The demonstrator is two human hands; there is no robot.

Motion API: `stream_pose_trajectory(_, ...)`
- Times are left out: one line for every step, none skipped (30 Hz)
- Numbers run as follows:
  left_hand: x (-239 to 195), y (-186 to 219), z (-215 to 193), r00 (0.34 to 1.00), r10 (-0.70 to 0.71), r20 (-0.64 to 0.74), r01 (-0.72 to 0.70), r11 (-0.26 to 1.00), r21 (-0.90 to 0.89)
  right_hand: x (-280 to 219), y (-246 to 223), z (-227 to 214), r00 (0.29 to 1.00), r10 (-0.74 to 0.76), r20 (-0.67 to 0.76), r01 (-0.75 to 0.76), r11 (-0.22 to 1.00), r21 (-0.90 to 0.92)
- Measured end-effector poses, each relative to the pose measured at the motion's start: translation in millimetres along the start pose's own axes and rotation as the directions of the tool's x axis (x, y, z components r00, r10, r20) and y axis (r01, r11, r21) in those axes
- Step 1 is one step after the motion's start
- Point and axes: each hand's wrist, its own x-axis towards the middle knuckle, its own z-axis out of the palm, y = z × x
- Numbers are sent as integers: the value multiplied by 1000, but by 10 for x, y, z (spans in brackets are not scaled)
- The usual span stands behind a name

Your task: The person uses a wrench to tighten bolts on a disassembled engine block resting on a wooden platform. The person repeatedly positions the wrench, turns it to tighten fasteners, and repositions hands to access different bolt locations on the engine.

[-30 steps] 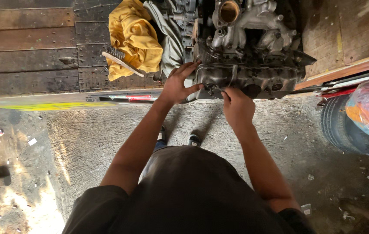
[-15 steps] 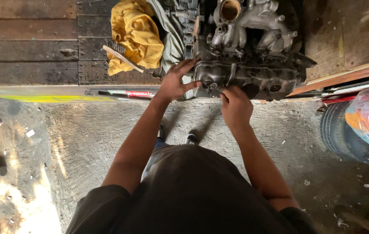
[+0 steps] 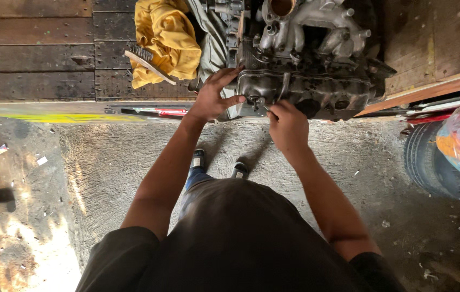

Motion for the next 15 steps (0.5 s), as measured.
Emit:
stream_pose_trajectory(4, -3, 11, 1000, 9, -2, -9, 1000, 20, 28, 19, -25, 1000, -17, 8, 17, 1000, 23)
stream_pose_trajectory(2, -2, 19, 1000, -15, 11, 14, 1000, 6, 58, 40, -52, 999, -16, 34, 15, 999, 33)
stream_pose_trajectory(0, -1, 19, 999, -38, 25, 38, 999, -8, 92, 64, -80, 998, -16, 60, 13, 999, 44)
stream_pose_trajectory(-2, 0, 17, 998, -60, 35, 61, 998, -20, 124, 81, -100, 996, -20, 85, 15, 998, 55)
stream_pose_trajectory(-15, 3, 16, 998, -54, 34, 55, 998, -16, 134, 92, -115, 994, -38, 99, 32, 998, 60)
stream_pose_trajectory(-16, -3, 8, 998, -46, 30, 47, 999, -11, 155, 112, -132, 992, -59, 112, 53, 997, 64)
stream_pose_trajectory(-16, -13, 5, 999, -39, 25, 39, 999, -6, 176, 136, -144, 989, -81, 124, 73, 995, 68)
stream_pose_trajectory(-2, -26, 21, 999, -38, 32, 38, 999, 7, 200, 167, -148, 985, -92, 148, 82, 994, 69)
stream_pose_trajectory(25, -42, 42, 999, -37, 38, 37, 999, 20, 226, 201, -143, 980, -103, 172, 92, 993, 69)
stream_pose_trajectory(26, -56, 62, 998, -38, 48, 37, 999, 33, 220, 227, -134, 974, -111, 196, 98, 993, 71)
stream_pose_trajectory(7, -71, 67, 999, -25, 43, 24, 999, 30, 200, 251, -124, 975, -128, 183, 118, 991, 65)
stream_pose_trajectory(5, -87, 60, 999, -7, 35, 6, 1000, 26, 195, 279, -114, 975, -147, 167, 139, 989, 56)
stream_pose_trajectory(9, -95, 59, 1000, 11, 28, -12, 1000, 23, 190, 310, -103, 975, -166, 151, 161, 986, 46)
stream_pose_trajectory(-2, -94, 64, 999, 0, 32, -1, 1000, 1, 177, 320, -59, 964, -159, 214, 159, 987, 17)
stream_pose_trajectory(-10, -94, 62, 999, -10, 36, 11, 1000, -20, 172, 311, 6, 949, -150, 277, 159, 987, -13)
